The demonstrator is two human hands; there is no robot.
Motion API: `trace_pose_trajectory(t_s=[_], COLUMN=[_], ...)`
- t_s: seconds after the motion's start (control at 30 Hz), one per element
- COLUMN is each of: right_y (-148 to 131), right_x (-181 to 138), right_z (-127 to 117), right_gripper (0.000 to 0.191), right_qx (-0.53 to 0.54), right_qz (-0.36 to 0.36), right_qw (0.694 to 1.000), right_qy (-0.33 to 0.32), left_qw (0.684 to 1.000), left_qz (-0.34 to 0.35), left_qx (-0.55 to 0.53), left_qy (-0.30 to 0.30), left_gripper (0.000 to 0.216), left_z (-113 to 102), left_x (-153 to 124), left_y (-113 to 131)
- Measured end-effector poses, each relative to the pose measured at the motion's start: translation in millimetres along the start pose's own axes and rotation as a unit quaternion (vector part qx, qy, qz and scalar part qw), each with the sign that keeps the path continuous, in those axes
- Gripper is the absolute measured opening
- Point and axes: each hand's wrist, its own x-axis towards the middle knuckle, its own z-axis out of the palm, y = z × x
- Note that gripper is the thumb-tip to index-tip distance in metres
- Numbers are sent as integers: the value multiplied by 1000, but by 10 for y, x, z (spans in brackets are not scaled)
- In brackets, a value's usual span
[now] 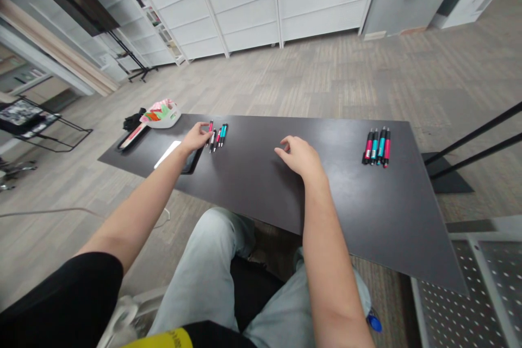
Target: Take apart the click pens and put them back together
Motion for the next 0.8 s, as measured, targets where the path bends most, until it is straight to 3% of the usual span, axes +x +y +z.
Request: trace_pose_trajectory(t_s=[0.13,0.23,0.3,0.43,0.57,0.7,0.8], right_y=[38,58,59,51,87,154,212], right_x=[10,10,6,2,24,65,93], right_z=[10,12,11,8,31,152,261], right_gripper=[26,23,24,30,27,30,36], right_qx=[-12,-33,-45,-53,-62,-18,40], right_qz=[2,9,20,45,40,37,27], right_qw=[1000,999,999,998,995,988,986], right_qy=[-9,-14,-14,3,69,147,157], left_qw=[978,885,832,786,758,746,744], left_qz=[53,84,108,149,172,185,187], left_qx=[-188,-429,-506,-540,-557,-569,-572], left_qy=[-78,-162,-201,-261,-292,-292,-289], left_gripper=[72,92,106,114,112,109,106], left_z=[135,346,523,926,1318,1601,1702], left_x=[-90,-115,-105,-37,20,42,79], left_y=[249,480,629,877,1024,1069,1065])
